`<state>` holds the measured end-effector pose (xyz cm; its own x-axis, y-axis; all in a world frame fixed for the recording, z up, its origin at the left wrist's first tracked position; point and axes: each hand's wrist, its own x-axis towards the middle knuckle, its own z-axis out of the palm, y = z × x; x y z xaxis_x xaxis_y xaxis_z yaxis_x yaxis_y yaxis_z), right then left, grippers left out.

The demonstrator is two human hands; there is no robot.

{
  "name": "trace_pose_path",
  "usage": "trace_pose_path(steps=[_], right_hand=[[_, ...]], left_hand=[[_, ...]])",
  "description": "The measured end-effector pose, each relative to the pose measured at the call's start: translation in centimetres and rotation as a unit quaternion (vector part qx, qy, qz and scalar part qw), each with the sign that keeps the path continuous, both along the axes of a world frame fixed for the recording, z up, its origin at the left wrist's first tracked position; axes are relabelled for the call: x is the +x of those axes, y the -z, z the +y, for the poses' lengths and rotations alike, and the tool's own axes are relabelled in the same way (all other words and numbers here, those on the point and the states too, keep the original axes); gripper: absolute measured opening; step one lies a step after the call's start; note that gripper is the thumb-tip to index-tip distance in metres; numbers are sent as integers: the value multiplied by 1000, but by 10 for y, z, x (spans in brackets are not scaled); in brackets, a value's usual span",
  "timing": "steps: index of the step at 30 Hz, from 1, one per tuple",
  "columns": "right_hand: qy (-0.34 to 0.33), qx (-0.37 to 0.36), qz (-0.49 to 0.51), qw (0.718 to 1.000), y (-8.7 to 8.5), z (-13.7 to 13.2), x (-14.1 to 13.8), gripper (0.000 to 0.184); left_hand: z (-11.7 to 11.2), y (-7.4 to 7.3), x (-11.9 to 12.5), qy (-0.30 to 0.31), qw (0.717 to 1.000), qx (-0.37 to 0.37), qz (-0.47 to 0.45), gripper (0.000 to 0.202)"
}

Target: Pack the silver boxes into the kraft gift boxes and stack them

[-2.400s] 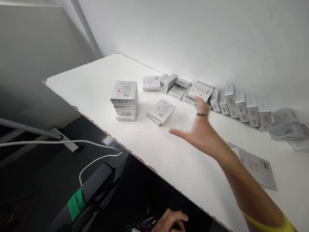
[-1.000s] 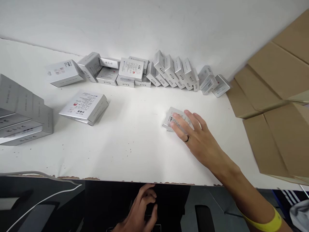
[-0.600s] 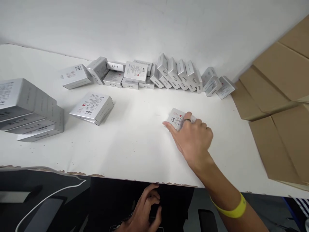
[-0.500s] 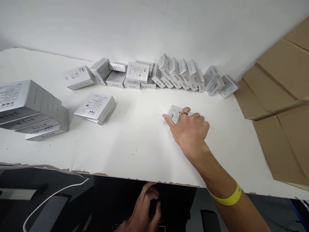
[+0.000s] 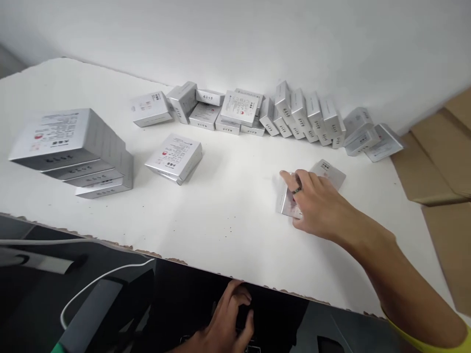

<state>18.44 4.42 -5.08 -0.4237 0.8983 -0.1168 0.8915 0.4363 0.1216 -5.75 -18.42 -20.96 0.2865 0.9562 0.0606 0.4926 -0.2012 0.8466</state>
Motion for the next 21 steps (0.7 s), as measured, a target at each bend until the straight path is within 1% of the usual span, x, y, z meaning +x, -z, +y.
trace_pose_path(steps=[2, 3, 4, 6, 7, 9, 11, 12, 14, 16, 17, 19, 21], right_hand=[[-23, 36, 55, 998, -3, 4, -12, 88], [-27, 31, 82, 996, -7, 9, -24, 88], [-30, 9, 109, 994, -13, 16, -39, 87], [-42, -51, 165, 984, -29, 35, -75, 85], [-55, -62, 195, 977, -37, 46, -96, 88], [-88, -40, 249, 964, -53, 69, -136, 100], [-119, -35, 269, 955, -65, 89, -172, 107], [-131, -46, 262, 955, -70, 96, -186, 108], [-154, -62, 229, 959, -76, 104, -203, 110], [-173, -43, 207, 962, -77, 105, -200, 111], [-177, -25, 206, 962, -76, 103, -191, 110], [-157, 3, 212, 965, -69, 95, -159, 102], [-98, 12, 202, 974, -59, 84, -114, 96]], left_hand=[[2, 4, -2, 26, 999, 26, -4, 38], [3, 6, -3, 36, 999, 36, -4, 41], [4, 7, -4, 42, 998, 43, -5, 43], [6, 9, -5, 40, 998, 56, -11, 46], [7, 10, -5, 34, 997, 67, -18, 46], [8, 12, -5, 20, 995, 94, -38, 44], [10, 14, -5, 11, 991, 120, -52, 42], [10, 15, -6, 7, 991, 124, -49, 42], [9, 15, -8, 7, 993, 118, -25, 42], [8, 13, -10, 11, 996, 91, 11, 43], [7, 12, -11, 16, 997, 77, 24, 43], [5, 11, -11, 24, 998, 53, 38, 43], [3, 12, -9, 26, 998, 49, 37, 41]])
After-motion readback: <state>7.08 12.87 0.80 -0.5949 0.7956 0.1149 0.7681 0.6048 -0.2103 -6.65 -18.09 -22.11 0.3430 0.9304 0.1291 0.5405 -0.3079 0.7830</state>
